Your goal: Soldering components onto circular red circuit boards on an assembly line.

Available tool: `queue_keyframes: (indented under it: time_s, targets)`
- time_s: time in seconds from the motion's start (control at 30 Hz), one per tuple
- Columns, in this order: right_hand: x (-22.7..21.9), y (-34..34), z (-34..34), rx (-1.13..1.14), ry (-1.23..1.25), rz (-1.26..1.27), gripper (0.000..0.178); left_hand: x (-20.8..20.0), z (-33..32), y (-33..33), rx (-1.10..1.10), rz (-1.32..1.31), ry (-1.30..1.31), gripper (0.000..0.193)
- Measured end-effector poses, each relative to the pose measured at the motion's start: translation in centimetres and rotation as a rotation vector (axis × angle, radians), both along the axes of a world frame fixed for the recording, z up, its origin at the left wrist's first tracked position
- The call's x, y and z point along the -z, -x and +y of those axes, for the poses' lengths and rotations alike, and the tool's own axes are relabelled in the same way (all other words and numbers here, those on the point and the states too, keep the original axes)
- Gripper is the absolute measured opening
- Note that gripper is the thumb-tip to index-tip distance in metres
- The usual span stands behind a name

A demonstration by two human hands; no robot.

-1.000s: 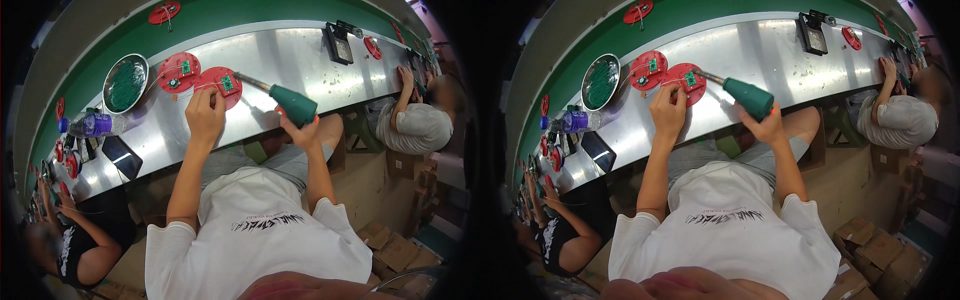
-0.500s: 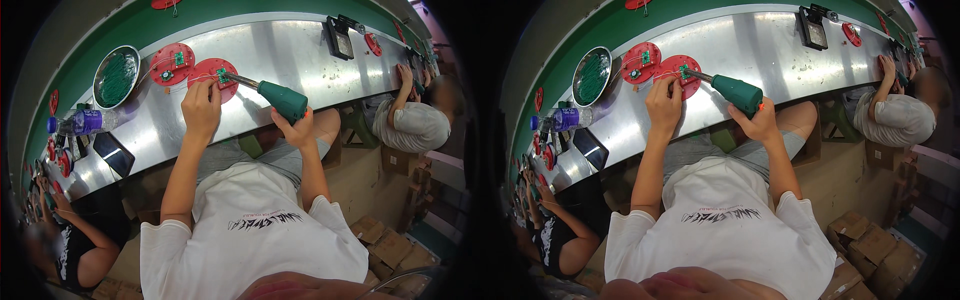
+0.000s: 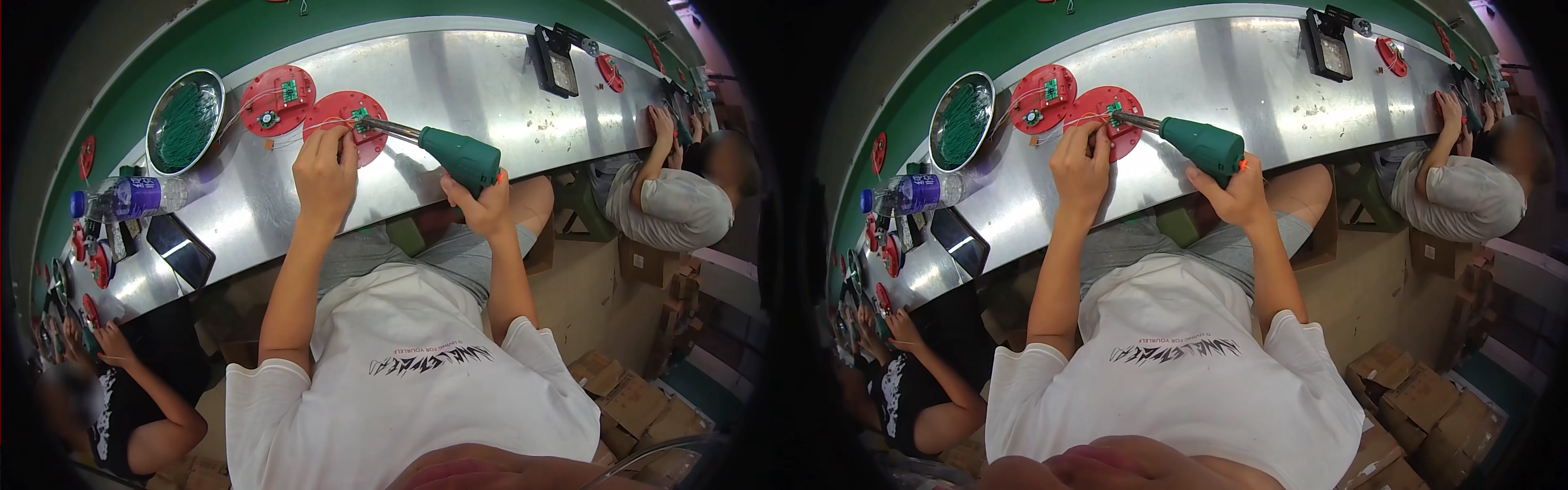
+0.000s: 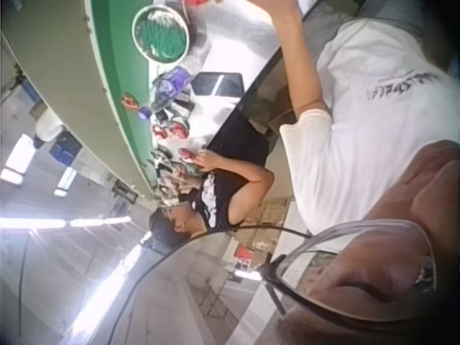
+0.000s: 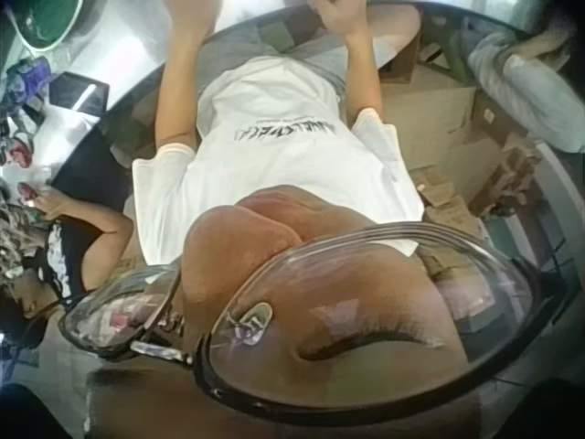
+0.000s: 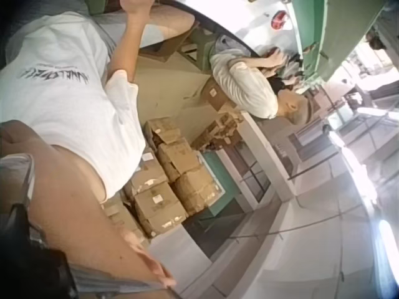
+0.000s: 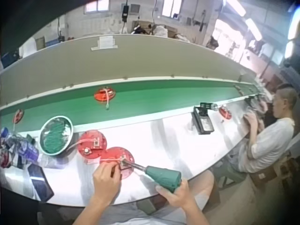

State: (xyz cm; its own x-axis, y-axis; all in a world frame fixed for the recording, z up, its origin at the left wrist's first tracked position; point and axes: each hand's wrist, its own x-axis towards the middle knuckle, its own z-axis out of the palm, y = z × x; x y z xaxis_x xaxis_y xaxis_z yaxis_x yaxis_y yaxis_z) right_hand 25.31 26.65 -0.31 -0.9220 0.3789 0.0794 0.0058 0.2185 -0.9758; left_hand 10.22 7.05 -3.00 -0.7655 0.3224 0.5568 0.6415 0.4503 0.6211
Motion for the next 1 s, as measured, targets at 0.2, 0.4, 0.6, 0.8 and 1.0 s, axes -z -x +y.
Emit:
queue_keyframes:
  time_s: [0.2,0.4,0.6,0.8,1.0]
  targets:
    - [0.16,0.12,0.06,-0.014,0.259,0.029,0.021,0.15,-0.04,0.07,-0.002,-0.009,-0.007,0.009]
    - [-0.16,-0.34,0.36,0.017,0.273,0.099,0.024,0.08,0.06,0.06,-0.004,-0.014,-0.012,0.008]
    - [-0.42,-0.43,-0.06,0.001,0.227,0.046,0.021,-0.06,0.02,0.01,-0.005,-0.022,-0.021,0.010]
    - [-0.14,0.06,-0.15,-0.034,0.186,0.004,0.016,-0.07,-0.01,-0.03,-0.001,-0.047,-0.028,0.010]
    - [0.02,0.10,0.77,-0.083,0.150,-0.060,0.024,0.05,-0.03,0.06,0.005,-0.046,-0.030,0.010]
